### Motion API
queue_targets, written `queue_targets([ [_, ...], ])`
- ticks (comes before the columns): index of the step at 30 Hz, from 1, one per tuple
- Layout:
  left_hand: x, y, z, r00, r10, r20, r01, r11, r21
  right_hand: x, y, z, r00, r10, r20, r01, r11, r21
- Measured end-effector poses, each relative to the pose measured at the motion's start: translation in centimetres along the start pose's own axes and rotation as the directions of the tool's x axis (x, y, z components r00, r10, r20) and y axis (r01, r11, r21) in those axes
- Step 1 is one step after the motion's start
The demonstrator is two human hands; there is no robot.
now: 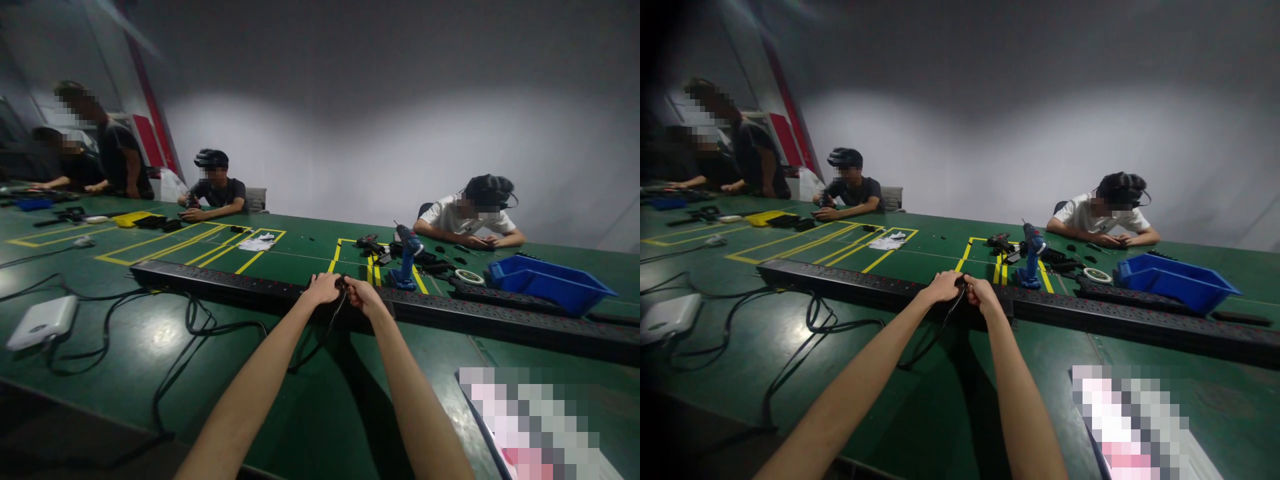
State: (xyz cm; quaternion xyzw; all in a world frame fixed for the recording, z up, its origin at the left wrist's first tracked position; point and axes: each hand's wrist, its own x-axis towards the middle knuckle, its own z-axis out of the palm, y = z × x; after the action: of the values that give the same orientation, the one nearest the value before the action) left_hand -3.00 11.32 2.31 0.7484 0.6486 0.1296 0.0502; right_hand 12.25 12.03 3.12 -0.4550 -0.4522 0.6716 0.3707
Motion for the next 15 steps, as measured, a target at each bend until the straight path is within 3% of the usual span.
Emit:
queue_targets([
  [7, -0.1, 0.0, 0.1, 1.0, 0.008, -0.001, -0.008, 1.0, -0.007, -1.7, -1.7, -3.0, 0.981, 0.07, 0.18, -0.073, 0.997, 0.009],
  [15, -0.4, 0.0, 0.9, 0.998, -0.017, -0.065, 0.011, 0.996, -0.087, -3.3, -3.8, -6.2, 0.999, -0.037, 0.037, 0.036, 0.998, 0.046],
])
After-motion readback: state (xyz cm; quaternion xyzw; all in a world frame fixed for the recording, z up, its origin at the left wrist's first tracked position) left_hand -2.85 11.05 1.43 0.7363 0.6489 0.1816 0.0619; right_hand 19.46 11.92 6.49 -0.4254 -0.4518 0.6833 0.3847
